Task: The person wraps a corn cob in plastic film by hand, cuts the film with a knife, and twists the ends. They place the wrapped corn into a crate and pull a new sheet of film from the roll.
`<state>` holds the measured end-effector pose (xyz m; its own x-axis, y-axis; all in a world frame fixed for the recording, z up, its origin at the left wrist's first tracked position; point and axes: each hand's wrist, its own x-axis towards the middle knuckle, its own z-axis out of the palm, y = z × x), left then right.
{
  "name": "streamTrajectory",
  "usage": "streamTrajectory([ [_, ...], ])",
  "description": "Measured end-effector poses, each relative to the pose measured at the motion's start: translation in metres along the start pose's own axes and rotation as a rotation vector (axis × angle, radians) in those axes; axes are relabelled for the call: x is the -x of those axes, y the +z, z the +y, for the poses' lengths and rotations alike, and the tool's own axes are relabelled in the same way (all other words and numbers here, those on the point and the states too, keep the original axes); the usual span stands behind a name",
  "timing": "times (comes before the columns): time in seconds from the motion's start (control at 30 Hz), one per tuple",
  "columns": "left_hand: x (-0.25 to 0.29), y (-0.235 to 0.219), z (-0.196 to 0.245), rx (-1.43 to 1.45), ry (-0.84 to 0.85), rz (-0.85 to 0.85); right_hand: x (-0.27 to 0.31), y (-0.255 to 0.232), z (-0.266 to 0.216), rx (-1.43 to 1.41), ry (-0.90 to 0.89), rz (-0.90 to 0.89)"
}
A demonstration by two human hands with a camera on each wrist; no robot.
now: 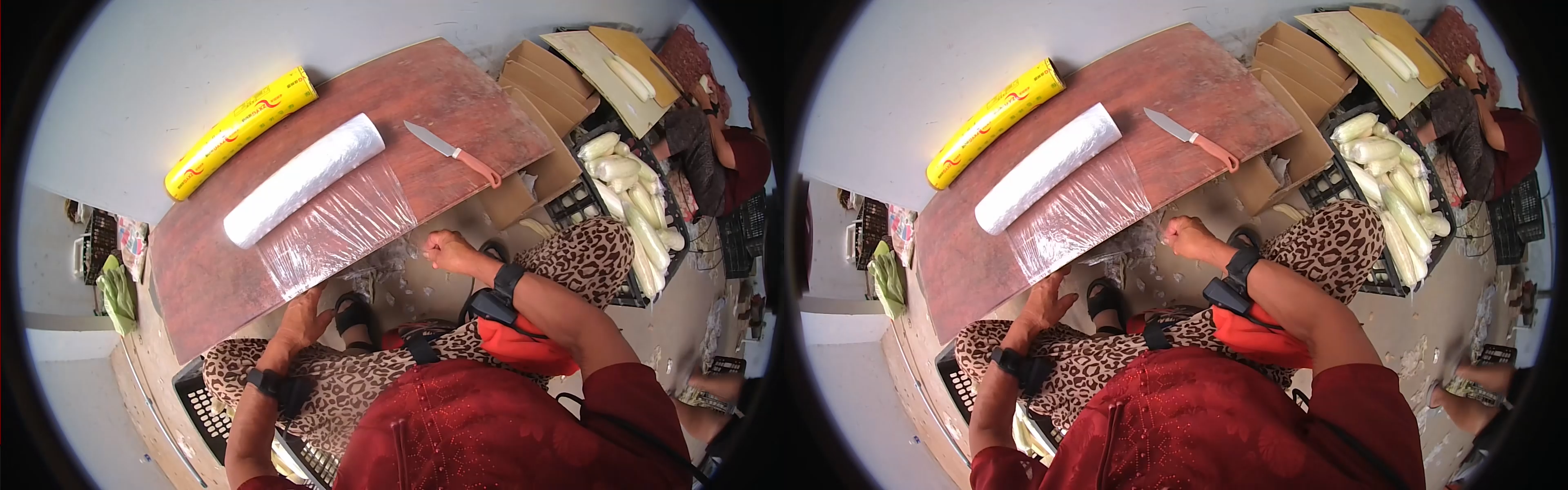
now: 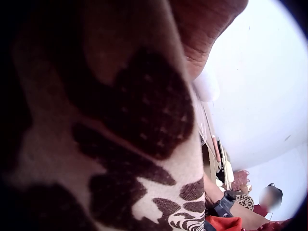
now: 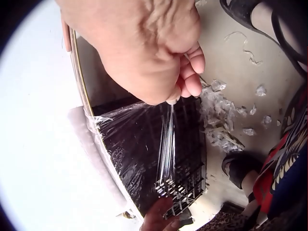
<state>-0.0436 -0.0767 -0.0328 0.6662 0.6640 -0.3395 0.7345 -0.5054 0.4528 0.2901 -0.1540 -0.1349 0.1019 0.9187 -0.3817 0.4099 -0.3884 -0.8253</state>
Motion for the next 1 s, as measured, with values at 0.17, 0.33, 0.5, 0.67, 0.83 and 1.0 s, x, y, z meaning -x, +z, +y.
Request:
streamTrajectory([
  [0.17, -0.001, 0.002, -0.003, -0.011, 0.007, -0.008, 0.007, -0.006, -0.006, 0.205, -0.118, 0.046],
  [0.33, -0.002, 0.002, -0.005, -0.009, 0.013, -0.017, 0.012, -0.007, -0.004, 0.352, -0.233, 0.108],
  [0.5, -0.003, 0.005, -0.01, -0.059, 0.012, -0.021, 0.02, -0.02, -0.005, 0.445, -0.178, 0.088],
  [0.67, -0.003, 0.002, -0.005, -0.059, -0.003, -0.043, 0.01, -0.016, 0.007, 0.185, -0.112, 0.082],
  [0.83, -0.003, 0.003, -0.007, -0.057, 0.021, -0.032, 0.001, -0.01, 0.004, -0.127, -0.136, -0.117],
  [1.0, -0.002, 0.006, -0.013, -0.066, 0.045, -0.022, 0.012, -0.016, -0.019, -0.494, 0.111, -0.457],
])
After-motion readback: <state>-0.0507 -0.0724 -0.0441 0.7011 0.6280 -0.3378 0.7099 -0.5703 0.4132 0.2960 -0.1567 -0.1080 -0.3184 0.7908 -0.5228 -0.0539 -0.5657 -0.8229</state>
